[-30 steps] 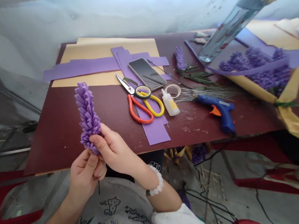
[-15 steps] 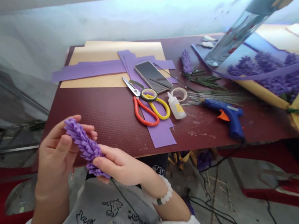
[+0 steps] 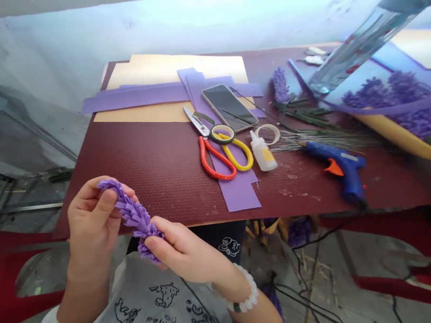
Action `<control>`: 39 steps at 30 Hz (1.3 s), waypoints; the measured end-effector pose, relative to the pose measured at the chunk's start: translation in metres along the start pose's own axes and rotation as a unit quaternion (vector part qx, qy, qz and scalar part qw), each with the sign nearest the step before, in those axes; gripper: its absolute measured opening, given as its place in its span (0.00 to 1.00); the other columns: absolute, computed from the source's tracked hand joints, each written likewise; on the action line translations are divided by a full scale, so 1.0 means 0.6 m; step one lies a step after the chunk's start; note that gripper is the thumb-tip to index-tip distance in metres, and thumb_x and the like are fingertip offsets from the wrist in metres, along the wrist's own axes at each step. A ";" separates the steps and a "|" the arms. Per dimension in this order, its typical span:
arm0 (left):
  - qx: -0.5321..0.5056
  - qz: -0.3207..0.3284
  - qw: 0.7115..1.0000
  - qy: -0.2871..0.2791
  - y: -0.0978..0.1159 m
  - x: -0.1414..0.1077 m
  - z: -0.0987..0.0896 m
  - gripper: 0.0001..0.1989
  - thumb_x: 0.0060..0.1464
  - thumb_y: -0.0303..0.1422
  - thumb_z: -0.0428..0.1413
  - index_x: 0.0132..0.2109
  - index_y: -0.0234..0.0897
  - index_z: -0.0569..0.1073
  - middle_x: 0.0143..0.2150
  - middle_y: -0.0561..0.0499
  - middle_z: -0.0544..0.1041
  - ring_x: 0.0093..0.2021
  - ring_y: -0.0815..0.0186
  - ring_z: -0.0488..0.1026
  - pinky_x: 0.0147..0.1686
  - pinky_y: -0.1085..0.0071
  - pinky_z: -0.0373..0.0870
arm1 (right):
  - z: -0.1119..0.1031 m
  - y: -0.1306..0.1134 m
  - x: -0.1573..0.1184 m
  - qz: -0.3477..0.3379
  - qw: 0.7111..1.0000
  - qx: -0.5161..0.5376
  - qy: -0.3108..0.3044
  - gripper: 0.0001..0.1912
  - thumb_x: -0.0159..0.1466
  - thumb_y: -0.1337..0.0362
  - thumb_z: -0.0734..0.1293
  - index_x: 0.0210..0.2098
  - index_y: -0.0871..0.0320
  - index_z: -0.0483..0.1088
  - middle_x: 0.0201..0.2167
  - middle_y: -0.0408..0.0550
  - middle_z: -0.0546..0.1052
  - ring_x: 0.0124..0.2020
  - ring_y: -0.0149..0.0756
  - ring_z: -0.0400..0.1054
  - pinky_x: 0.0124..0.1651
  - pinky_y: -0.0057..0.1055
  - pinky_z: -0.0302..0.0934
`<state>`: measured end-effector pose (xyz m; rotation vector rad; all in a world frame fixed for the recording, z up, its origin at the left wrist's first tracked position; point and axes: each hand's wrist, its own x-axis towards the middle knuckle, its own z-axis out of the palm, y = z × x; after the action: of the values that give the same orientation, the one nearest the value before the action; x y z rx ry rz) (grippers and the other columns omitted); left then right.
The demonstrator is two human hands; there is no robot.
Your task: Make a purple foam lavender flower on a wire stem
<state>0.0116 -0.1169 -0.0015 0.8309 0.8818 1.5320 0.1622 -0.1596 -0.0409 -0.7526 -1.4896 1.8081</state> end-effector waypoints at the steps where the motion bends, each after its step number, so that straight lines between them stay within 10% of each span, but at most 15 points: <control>1: 0.003 0.001 1.000 0.001 0.000 0.000 0.000 0.13 0.40 0.35 0.69 0.33 0.37 0.75 0.26 0.54 0.80 0.25 0.70 0.78 0.27 0.76 0.77 | 0.000 0.000 0.001 -0.001 1.000 -0.004 0.002 0.16 0.69 0.51 0.57 0.33 0.57 0.58 0.23 0.38 0.63 0.21 0.24 0.54 0.24 0.25 0.52; 15: 0.036 0.018 0.999 -0.009 -0.008 0.000 -0.004 0.14 0.44 0.35 0.67 0.34 0.37 0.70 0.28 0.55 0.79 0.27 0.70 0.78 0.29 0.75 0.76 | -0.008 0.012 0.013 -0.015 0.999 0.029 0.034 0.18 0.63 0.48 0.64 0.38 0.57 0.62 0.27 0.39 0.61 0.23 0.25 0.52 0.25 0.25 0.49; 22: 0.215 0.069 0.953 -0.203 0.044 0.033 -0.032 0.23 0.51 0.36 0.61 0.53 0.41 0.66 0.49 0.45 0.77 0.45 0.62 0.76 0.45 0.65 0.74 | -0.046 -0.055 0.020 0.006 0.974 -0.208 0.086 0.10 0.67 0.58 0.60 0.32 0.57 0.62 0.22 0.37 0.60 0.23 0.26 0.51 0.26 0.26 0.48; 27: 0.555 0.211 0.734 -0.331 0.084 0.062 -0.017 0.25 0.46 0.41 0.64 0.51 0.40 0.72 0.51 0.44 0.75 0.52 0.54 0.70 0.55 0.60 0.64 | -0.092 -0.116 0.044 -0.051 0.818 -0.572 0.046 0.03 0.63 0.67 0.60 0.32 0.57 0.61 0.24 0.41 0.67 0.24 0.29 0.57 0.27 0.28 0.45; 31: 0.695 0.182 0.597 -0.358 0.071 0.092 0.013 0.20 0.49 0.44 0.60 0.46 0.35 0.75 0.42 0.43 0.78 0.44 0.52 0.73 0.46 0.60 0.66 | -0.115 -0.125 0.078 -0.040 0.664 -0.747 -0.010 0.04 0.64 0.67 0.60 0.36 0.60 0.65 0.29 0.48 0.73 0.25 0.33 0.63 0.26 0.30 0.41; 34: 0.684 0.110 0.603 -0.395 0.059 0.132 0.025 0.18 0.52 0.44 0.56 0.44 0.38 0.75 0.40 0.47 0.79 0.39 0.59 0.74 0.37 0.69 0.66 | -0.130 -0.118 0.097 -0.054 0.588 -0.807 -0.015 0.06 0.65 0.68 0.59 0.37 0.60 0.66 0.31 0.50 0.73 0.28 0.36 0.65 0.27 0.32 0.41; 39: 0.574 -0.127 0.674 -0.447 0.040 0.176 0.032 0.15 0.52 0.44 0.55 0.29 0.37 0.70 0.23 0.52 0.72 0.20 0.69 0.67 0.21 0.74 0.59 | -0.165 -0.099 0.113 -0.144 0.553 -0.821 0.016 0.07 0.65 0.71 0.59 0.36 0.59 0.68 0.33 0.50 0.72 0.33 0.39 0.63 0.32 0.33 0.47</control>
<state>0.0040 -0.0127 0.0330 2.0055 1.0486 -0.0128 0.2061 -0.0393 -0.0016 -1.0982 -2.7898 -0.4199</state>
